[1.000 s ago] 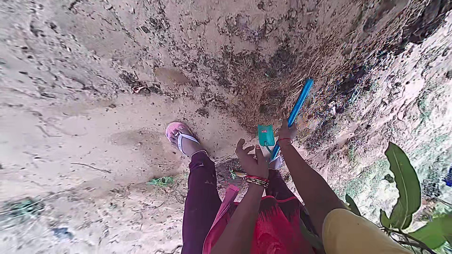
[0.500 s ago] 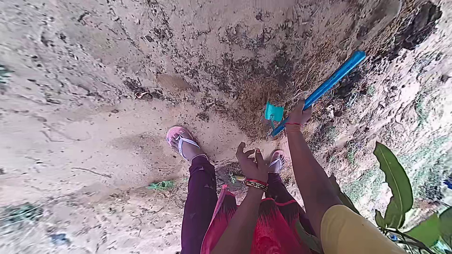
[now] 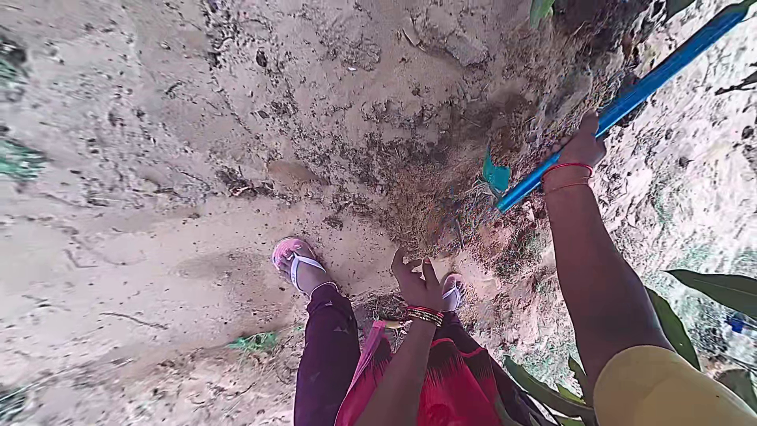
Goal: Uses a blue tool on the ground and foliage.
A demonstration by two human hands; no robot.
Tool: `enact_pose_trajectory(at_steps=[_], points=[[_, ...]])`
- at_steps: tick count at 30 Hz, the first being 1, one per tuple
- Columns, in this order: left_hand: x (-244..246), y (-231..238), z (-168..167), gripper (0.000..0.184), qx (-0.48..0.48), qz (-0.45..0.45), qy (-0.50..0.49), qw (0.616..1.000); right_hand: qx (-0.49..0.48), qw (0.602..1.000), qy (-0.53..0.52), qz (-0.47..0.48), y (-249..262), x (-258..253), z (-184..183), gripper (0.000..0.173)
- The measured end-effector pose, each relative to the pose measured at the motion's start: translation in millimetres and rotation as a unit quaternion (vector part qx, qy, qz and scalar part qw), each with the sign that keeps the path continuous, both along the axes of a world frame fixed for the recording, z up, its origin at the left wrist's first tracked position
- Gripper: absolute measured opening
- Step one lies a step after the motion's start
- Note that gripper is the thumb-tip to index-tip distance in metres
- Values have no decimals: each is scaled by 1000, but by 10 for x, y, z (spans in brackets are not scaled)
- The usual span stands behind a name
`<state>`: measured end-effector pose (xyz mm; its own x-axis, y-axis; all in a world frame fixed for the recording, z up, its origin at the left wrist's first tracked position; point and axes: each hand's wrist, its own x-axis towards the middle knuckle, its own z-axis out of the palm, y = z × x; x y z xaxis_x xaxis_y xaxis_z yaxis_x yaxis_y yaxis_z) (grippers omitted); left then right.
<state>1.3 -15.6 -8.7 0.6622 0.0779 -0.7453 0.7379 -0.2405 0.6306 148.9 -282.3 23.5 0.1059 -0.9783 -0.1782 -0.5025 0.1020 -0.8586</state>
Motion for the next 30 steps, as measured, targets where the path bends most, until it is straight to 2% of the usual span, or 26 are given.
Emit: enact_pose_trajectory(at_steps=[2,4,6,7,9,11,13,15,17,20,23,26,30], points=[[6,30,-4,58,-2,5,-1,1000,-97,995,-24,5,-261,191,217,26],[-21,54,-32,59,1,8,-1,1000,-143,990,-11,13,-691,376,438,27],[-33,28,-5,60,-9,11,3,1000,-95,992,50,62,-1009,490,703,21],[14,25,-4,60,-13,13,2,1000,-66,990,80,99,-1050,513,789,23],[39,23,29,60,-15,16,12,1000,-44,977,144,149,-997,387,880,21],[74,11,19,59,-11,20,11,1000,-57,965,198,161,-863,157,869,24],[79,2,4,59,-5,21,5,1000,-47,954,239,174,-694,-135,758,32],[46,3,-11,59,-3,16,3,1000,-5,950,258,178,-454,-464,561,32],[20,18,-35,59,1,10,9,1000,60,944,273,177,-160,-769,267,28],[-47,24,-63,57,6,6,32,999,167,916,324,170,302,-1220,-213,35],[-136,62,-116,57,15,-9,45,999,220,901,354,124,679,-1620,-727,34],[-238,100,-181,58,25,-16,55,998,189,909,363,85,926,-1947,-1064,35],[-338,128,-242,57,20,-7,71,997,111,935,333,56,991,-2039,-1118,34]])
